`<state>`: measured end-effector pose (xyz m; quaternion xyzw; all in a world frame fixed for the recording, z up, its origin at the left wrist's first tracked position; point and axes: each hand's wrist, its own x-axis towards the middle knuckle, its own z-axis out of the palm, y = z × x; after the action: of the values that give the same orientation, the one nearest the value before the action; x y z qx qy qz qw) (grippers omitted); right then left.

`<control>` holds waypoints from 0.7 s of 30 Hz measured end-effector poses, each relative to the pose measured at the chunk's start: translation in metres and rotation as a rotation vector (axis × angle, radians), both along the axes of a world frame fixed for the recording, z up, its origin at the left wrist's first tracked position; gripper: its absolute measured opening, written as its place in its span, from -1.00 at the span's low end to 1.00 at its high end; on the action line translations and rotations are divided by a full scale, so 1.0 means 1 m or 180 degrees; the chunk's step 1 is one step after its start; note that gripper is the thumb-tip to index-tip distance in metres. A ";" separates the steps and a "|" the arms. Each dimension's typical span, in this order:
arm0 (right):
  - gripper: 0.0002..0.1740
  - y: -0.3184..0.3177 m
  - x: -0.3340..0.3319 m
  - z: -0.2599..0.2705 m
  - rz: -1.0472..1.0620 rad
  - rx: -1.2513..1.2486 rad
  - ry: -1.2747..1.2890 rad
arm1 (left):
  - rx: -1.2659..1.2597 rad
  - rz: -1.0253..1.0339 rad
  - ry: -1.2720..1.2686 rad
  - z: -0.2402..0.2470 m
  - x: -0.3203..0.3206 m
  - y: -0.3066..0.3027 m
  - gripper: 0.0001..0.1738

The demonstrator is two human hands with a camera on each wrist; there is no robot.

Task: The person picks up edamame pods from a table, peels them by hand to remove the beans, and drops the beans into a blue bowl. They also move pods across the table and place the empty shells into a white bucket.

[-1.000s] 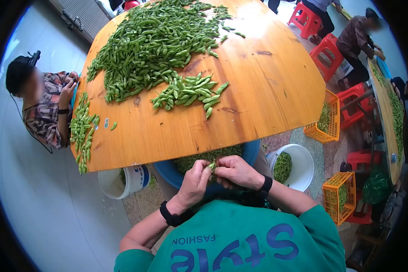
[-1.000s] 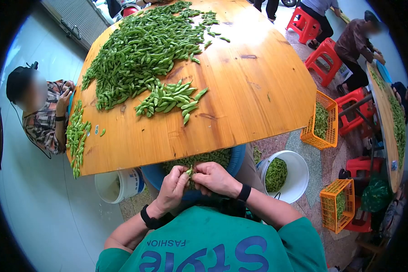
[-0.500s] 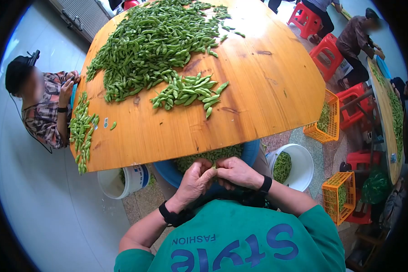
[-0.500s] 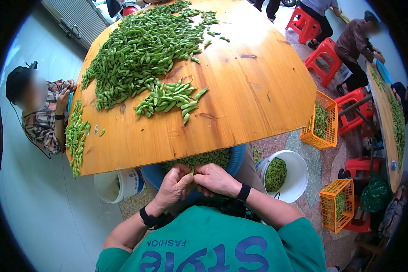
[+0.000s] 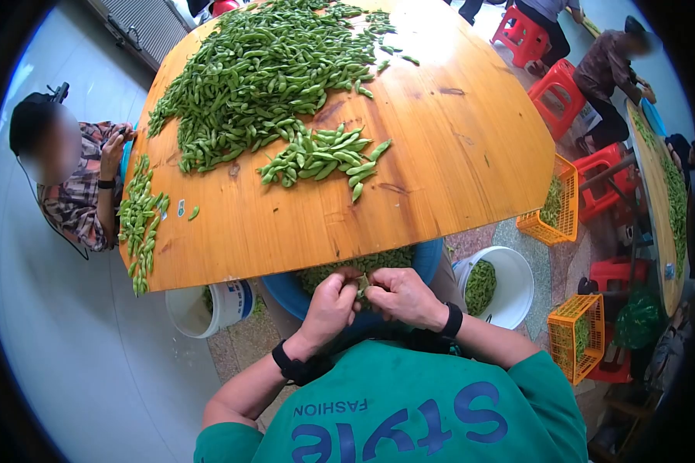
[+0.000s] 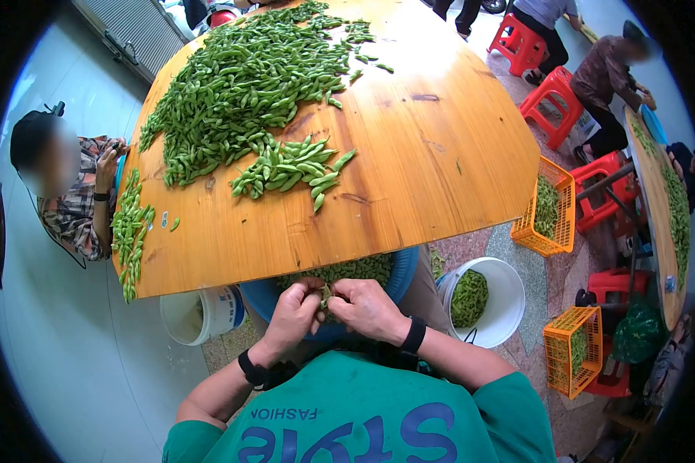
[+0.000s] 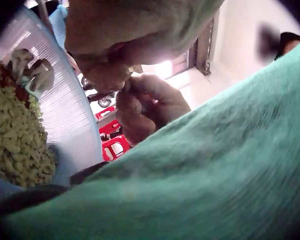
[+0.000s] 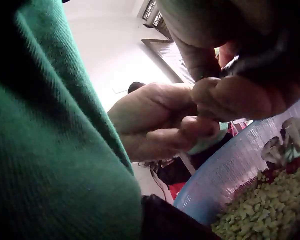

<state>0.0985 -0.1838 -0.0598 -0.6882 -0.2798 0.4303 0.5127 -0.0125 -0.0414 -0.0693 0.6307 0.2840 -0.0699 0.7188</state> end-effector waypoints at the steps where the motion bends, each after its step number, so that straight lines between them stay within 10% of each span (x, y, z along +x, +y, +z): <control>1: -0.75 0.000 0.000 0.000 -0.0043 -0.0065 0.0074 | 0.0001 0.0000 -0.0001 -0.002 0.000 0.001 -0.78; 7: -0.76 -0.002 0.003 -0.002 -0.0103 -0.0070 -0.0259 | -0.1456 0.0389 -0.0069 -0.007 0.003 0.003 -0.77; 21: -0.81 -0.012 0.007 -0.008 -0.0183 -0.0108 -0.0687 | 0.0109 -0.0349 0.0352 -0.018 0.002 0.010 -0.75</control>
<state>0.1057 -0.1953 -0.0683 -0.7469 -0.3062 0.3435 0.4800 -0.0102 -0.0318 -0.0873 0.6526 0.2895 -0.1391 0.6862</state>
